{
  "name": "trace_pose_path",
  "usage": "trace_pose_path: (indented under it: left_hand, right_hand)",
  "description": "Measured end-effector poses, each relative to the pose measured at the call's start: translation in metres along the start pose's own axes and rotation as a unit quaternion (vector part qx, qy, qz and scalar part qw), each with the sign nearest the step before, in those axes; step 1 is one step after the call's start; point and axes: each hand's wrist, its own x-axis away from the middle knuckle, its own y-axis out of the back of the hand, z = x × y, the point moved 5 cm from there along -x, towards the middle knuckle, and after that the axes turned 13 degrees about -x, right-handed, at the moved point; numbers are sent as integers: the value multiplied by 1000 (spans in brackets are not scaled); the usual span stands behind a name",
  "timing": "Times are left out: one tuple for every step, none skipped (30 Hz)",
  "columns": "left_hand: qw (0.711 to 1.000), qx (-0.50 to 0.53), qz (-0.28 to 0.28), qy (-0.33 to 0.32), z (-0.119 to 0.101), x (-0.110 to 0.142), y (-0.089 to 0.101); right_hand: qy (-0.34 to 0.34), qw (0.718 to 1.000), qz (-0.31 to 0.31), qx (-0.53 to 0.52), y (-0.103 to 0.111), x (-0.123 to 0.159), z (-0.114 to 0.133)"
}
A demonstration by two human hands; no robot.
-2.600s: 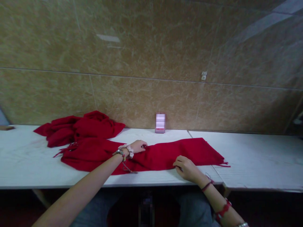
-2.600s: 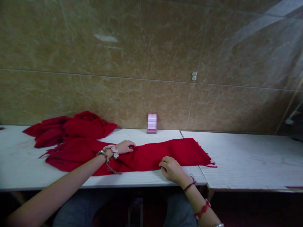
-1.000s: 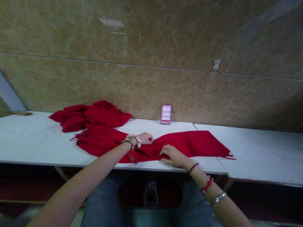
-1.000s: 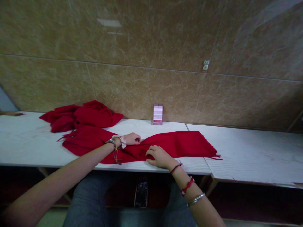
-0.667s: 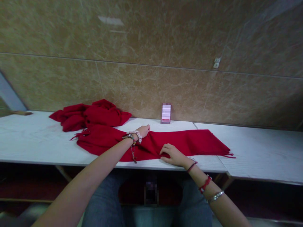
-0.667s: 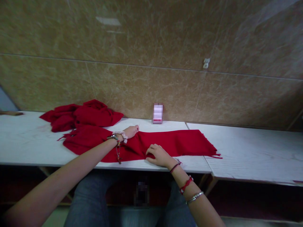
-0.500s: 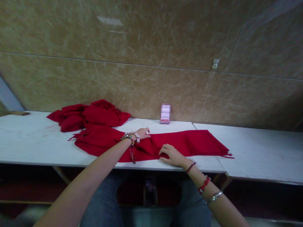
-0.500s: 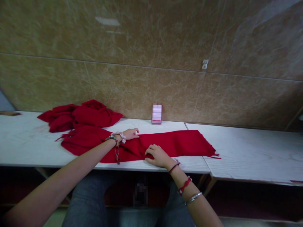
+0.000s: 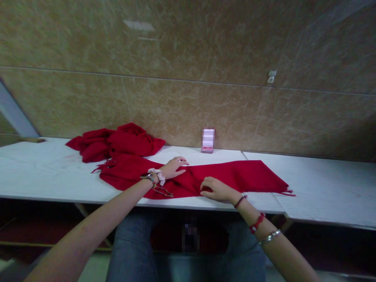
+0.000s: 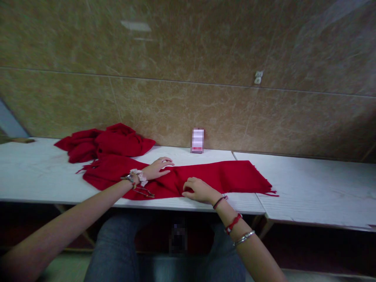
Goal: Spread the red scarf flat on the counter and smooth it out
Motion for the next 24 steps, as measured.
trace_pose_path:
  left_hand:
    - [1000, 5, 5, -17, 0, 11, 4]
    - [1000, 7, 13, -25, 1, 21, 7]
    - [999, 5, 22, -24, 3, 31, 10]
    - [999, 1, 29, -17, 7, 40, 11]
    - [999, -5, 34, -6, 13, 48, 11]
    - [999, -13, 36, 10, 21, 55, 10]
    - [999, -21, 38, 28, 29, 60, 8]
    - [997, -30, 42, 51, 39, 66, 5]
    - [995, -41, 49, 79, 49, 71, 1]
    - [990, -53, 61, 111, 59, 77, -3]
    - [984, -65, 77, 145, 68, 83, -8]
    - [977, -75, 94, 178, 77, 89, -12]
    - [969, -83, 107, 209, 84, 95, -15]
    - [961, -88, 114, 235, 90, 101, -18]
    - [955, -91, 115, 256, 95, 106, -19]
    - [952, -93, 110, 271, 98, 110, -19]
    - [950, -93, 105, 281, 100, 114, -18]
    - [949, -95, 100, 285, 102, 115, -17]
    - [949, -99, 96, 282, 102, 116, -15]
    - [952, -103, 94, 272, 101, 115, -13]
    - [957, -107, 92, 252, 99, 112, -11]
    - [965, -110, 88, 222, 95, 107, -8]
    - [973, -110, 82, 185, 89, 102, -4]
    - [981, -106, 76, 144, 82, 95, -2]
  right_hand:
    - [0, 1000, -3, 2, 0, -5, 0]
    - [1, 1000, -12, 5, 0, -10, 1]
    - [2, 1000, -26, 8, -1, -15, 2]
    - [5, 999, -42, 10, -3, -19, 2]
    - [9, 998, -55, 10, -5, -23, 3]
    - [11, 998, -64, 9, -9, -26, 3]
    - [12, 997, -70, 9, -13, -28, 2]
    - [11, 997, -74, 10, -16, -29, 2]
    - [9, 997, -78, 12, -19, -29, 1]
    - [7, 997, -81, 13, -21, -28, 0]
    - [5, 996, -84, 13, -22, -27, 0]
    - [4, 996, -85, 11, -22, -26, -1]
    - [2, 996, -87, 10, -22, -25, -1]
    - [-1, 996, -89, 10, -21, -24, -2]
    - [-6, 996, -91, 9, -21, -24, -2]
    - [-11, 996, -93, 8, -20, -23, -3]
    - [-18, 995, -94, 6, -20, -23, -5]
    - [-24, 995, -93, 4, -20, -24, -6]
    - [-29, 995, -92, 1, -20, -24, -7]
    - [-34, 995, -91, -4, -21, -24, -9]
    - [-38, 995, -91, -9, -21, -24, -10]
    - [-41, 995, -94, -16, -21, -24, -12]
    - [-43, 994, -97, -23, -21, -24, -13]
    - [-43, 994, -101, -29, -21, -24, -15]
